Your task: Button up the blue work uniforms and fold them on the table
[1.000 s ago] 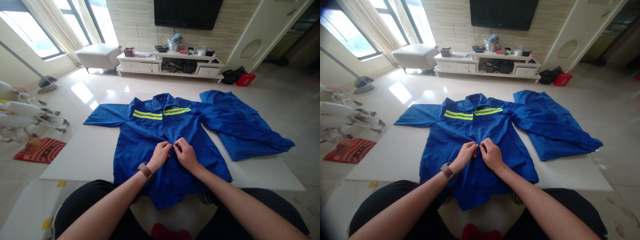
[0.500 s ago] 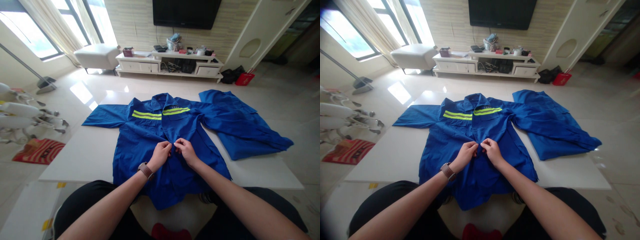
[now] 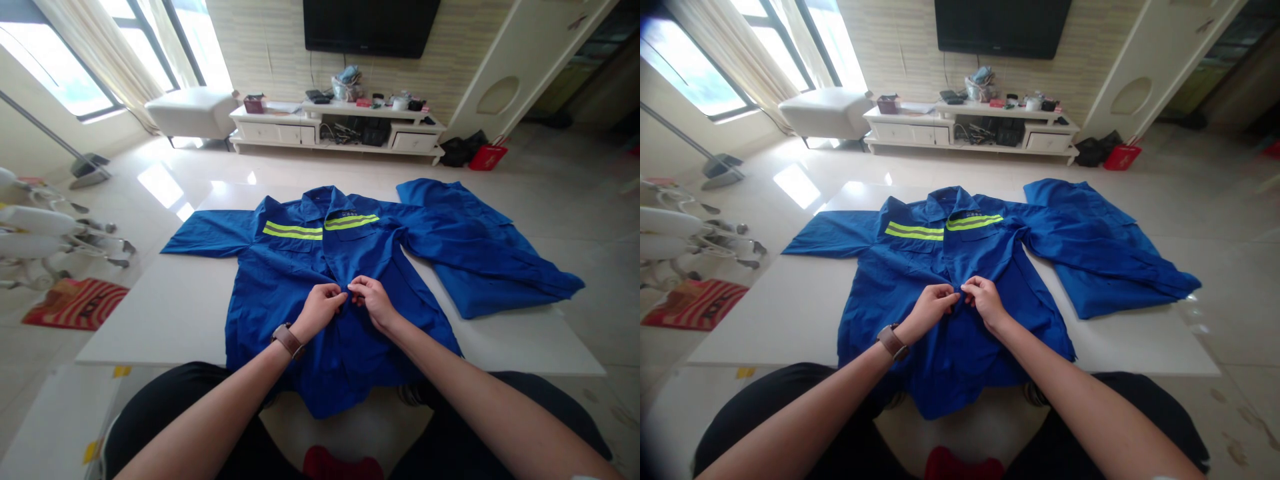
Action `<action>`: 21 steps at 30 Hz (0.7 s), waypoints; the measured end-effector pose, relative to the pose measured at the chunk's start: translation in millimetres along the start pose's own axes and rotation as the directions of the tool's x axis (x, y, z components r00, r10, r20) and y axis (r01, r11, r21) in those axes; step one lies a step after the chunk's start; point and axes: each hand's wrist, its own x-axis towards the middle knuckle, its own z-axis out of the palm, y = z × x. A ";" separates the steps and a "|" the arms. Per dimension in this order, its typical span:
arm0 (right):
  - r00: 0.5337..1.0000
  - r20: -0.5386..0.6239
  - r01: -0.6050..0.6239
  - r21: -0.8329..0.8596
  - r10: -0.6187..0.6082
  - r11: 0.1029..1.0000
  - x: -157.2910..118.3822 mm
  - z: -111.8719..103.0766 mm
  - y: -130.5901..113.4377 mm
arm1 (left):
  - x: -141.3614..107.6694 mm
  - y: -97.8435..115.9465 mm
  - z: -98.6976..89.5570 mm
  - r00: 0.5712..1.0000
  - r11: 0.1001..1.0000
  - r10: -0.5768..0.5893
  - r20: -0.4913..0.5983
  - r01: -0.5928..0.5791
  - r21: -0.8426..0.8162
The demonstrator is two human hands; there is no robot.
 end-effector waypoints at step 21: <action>0.881 0.294 0.430 -0.825 -0.370 0.366 -2.6 -14.7 2.0 | -25.1 14.6 -16.4 0.990 0.345 -0.090 0.111 -0.073 0.936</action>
